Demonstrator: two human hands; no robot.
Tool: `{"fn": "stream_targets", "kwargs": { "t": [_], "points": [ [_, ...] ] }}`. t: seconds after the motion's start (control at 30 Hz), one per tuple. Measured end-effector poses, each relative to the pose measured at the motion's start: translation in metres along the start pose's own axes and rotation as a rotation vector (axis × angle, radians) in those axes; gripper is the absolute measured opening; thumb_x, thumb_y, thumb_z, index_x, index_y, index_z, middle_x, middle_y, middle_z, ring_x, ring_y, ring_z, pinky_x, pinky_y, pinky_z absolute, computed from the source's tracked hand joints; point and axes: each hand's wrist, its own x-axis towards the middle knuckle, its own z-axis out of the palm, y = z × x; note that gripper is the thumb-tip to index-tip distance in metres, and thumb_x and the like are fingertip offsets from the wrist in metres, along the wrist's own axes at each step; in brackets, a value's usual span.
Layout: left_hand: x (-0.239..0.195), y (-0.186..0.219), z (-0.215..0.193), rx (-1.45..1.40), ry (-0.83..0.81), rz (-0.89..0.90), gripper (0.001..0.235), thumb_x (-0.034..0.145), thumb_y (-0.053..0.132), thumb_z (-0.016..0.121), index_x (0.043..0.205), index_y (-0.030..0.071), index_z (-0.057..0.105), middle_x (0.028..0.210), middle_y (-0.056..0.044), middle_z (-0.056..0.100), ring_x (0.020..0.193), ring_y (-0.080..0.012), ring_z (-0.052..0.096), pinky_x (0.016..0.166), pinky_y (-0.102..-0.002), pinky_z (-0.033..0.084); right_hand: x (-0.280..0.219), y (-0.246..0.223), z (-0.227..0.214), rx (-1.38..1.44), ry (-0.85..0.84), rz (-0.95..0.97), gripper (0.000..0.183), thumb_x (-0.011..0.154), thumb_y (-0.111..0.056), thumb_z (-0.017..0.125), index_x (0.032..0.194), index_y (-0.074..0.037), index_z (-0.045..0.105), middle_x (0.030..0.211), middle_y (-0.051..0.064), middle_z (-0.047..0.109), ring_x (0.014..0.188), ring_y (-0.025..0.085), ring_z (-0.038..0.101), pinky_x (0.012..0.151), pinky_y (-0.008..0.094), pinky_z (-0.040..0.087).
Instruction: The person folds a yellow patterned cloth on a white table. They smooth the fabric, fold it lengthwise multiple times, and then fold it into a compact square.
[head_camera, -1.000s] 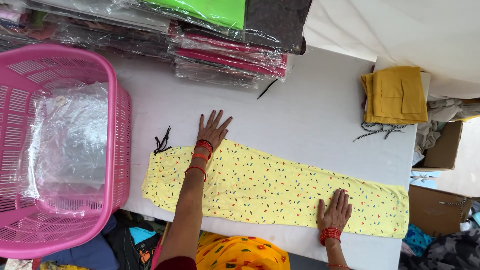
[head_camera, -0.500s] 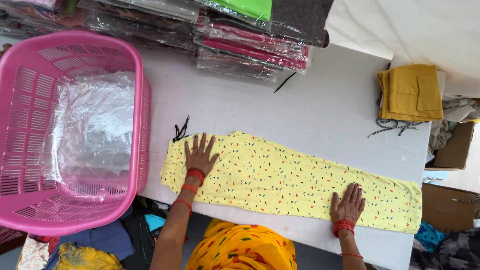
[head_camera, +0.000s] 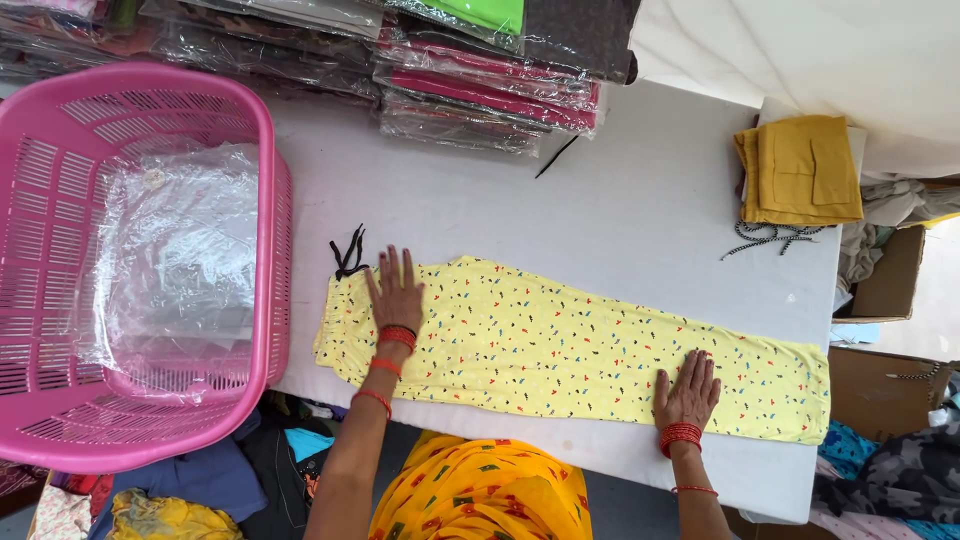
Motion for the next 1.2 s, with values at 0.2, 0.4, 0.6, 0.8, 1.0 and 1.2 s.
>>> {"fn": "stream_targets", "kwargs": {
  "t": [0.2,0.4,0.6,0.8,1.0,1.2],
  "points": [
    [-0.062,0.001,-0.021,-0.483,-0.133,0.290,0.080,0.101,0.053,0.039,0.164,0.013,0.008,0.170,-0.012,0.009,0.156,-0.0302,0.011,0.125,-0.056,0.006,0.002,0.001,0.002,0.003,0.001,0.005,0.081,0.102,-0.057,0.026,0.164,-0.005,0.018,0.170,0.013,0.018,0.159,0.025,0.010,0.127,0.045,0.002],
    [-0.038,-0.072,0.016,-0.266,-0.095,0.081,0.067,0.103,0.053,0.036,0.165,0.035,0.019,0.170,-0.004,0.018,0.156,-0.0272,0.016,0.127,-0.041,0.010,0.002,-0.004,-0.003,0.017,-0.011,-0.001,0.081,0.102,-0.057,0.027,0.163,-0.005,0.018,0.170,0.013,0.018,0.159,0.026,0.009,0.127,0.046,0.002],
    [-0.041,-0.052,0.013,-0.181,-0.078,0.117,0.066,0.103,0.052,0.037,0.163,0.033,0.020,0.169,-0.007,0.019,0.155,-0.0283,0.017,0.127,-0.040,0.010,0.000,-0.001,-0.003,0.007,-0.020,0.019,0.081,0.102,-0.057,0.028,0.164,-0.005,0.018,0.170,0.012,0.019,0.159,0.025,0.010,0.127,0.045,0.003],
    [-0.098,0.058,-0.002,-0.536,-0.029,0.211,0.082,0.099,0.049,0.045,0.164,0.006,0.021,0.172,-0.011,0.017,0.159,-0.0285,0.018,0.130,-0.046,0.012,-0.001,-0.004,-0.004,0.022,-0.007,0.009,0.080,0.103,-0.056,0.028,0.164,-0.005,0.018,0.171,0.013,0.019,0.159,0.025,0.011,0.128,0.046,0.003],
    [-0.124,0.024,-0.024,-0.296,-0.252,0.406,0.069,0.101,0.061,0.032,0.162,0.033,0.015,0.171,-0.007,0.009,0.156,-0.0300,0.010,0.122,-0.061,0.000,-0.003,0.001,0.000,-0.004,-0.030,0.002,0.081,0.102,-0.057,0.029,0.164,-0.005,0.019,0.170,0.014,0.019,0.159,0.026,0.011,0.127,0.045,0.003],
    [-0.113,-0.050,0.007,-0.208,-0.151,0.062,0.070,0.099,0.062,0.033,0.162,0.037,0.017,0.170,-0.009,0.014,0.155,-0.0297,0.010,0.121,-0.063,-0.003,0.000,-0.002,-0.002,0.003,-0.031,0.025,0.081,0.102,-0.056,0.029,0.164,-0.007,0.018,0.171,0.012,0.018,0.159,0.026,0.010,0.127,0.045,0.003]
  ]
}}
